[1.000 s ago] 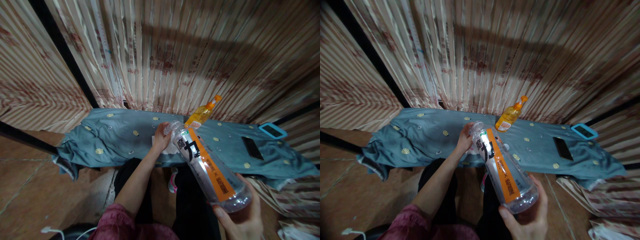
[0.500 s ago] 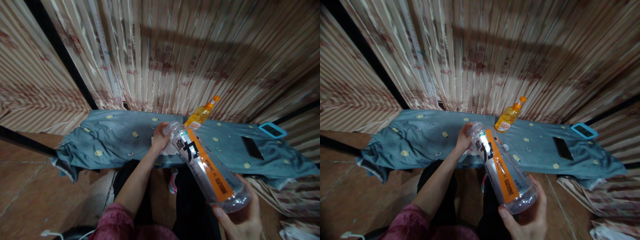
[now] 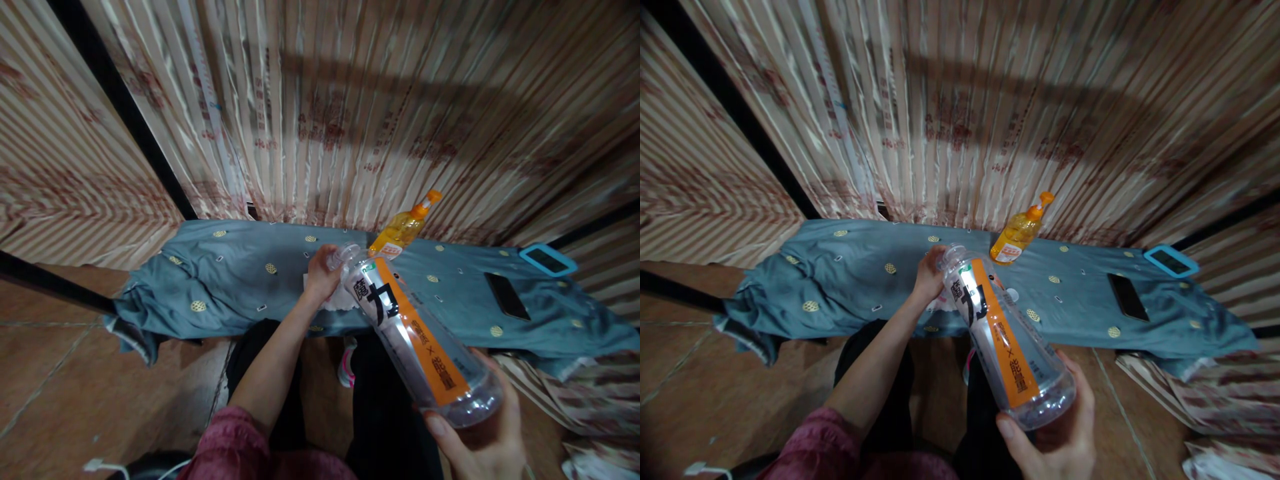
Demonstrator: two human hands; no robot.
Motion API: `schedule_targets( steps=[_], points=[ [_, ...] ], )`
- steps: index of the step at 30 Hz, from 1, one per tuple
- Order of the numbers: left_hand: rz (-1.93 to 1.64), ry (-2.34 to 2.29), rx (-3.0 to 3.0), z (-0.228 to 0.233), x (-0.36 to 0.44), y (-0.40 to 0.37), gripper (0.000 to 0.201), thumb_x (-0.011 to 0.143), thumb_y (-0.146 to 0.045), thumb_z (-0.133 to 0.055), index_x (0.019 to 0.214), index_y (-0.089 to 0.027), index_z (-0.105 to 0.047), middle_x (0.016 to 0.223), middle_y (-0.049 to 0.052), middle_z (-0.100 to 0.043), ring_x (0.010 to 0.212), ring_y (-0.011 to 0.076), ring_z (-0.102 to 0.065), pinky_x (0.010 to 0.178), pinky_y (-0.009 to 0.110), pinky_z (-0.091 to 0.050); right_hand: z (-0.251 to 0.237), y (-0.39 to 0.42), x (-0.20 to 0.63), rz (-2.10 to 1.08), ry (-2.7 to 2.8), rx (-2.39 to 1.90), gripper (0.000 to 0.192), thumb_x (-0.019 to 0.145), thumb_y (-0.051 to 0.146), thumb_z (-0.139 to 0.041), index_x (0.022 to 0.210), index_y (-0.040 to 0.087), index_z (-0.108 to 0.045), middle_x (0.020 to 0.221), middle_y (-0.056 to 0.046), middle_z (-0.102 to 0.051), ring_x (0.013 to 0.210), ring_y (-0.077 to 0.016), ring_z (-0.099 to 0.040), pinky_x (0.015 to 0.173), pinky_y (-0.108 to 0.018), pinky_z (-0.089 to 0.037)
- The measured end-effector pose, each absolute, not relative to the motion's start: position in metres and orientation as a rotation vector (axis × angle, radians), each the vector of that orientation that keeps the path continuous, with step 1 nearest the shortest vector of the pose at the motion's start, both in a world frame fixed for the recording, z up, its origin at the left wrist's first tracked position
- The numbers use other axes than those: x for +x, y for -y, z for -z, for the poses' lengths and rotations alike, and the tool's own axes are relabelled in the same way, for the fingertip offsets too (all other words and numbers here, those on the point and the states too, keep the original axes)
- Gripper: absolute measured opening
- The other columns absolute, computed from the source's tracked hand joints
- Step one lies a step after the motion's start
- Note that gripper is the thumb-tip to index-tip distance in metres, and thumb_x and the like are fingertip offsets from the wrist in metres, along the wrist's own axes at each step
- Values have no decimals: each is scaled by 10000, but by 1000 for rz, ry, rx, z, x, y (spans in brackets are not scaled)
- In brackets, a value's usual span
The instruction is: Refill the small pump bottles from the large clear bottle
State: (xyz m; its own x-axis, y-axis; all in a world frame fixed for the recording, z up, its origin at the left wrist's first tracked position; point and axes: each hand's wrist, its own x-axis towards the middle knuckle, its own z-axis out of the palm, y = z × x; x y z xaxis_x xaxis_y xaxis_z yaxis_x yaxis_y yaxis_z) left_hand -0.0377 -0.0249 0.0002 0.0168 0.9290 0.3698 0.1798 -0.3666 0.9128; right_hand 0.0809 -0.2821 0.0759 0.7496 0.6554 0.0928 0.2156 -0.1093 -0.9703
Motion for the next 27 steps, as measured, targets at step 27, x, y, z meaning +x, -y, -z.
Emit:
schedule_targets(
  steps=[27],
  points=[
    [-1419,-1128,1618,2,-37,25,228,789,-345,-800,901,-209,-654,918,44,-751,880,225,-712,814,337,-548,-72,283,84,-365,761,-1650,1103,517,543,-921,1467,189,-485,1371,-151,-562,1196,-337,-568,876,-410,-548]
  ],
)
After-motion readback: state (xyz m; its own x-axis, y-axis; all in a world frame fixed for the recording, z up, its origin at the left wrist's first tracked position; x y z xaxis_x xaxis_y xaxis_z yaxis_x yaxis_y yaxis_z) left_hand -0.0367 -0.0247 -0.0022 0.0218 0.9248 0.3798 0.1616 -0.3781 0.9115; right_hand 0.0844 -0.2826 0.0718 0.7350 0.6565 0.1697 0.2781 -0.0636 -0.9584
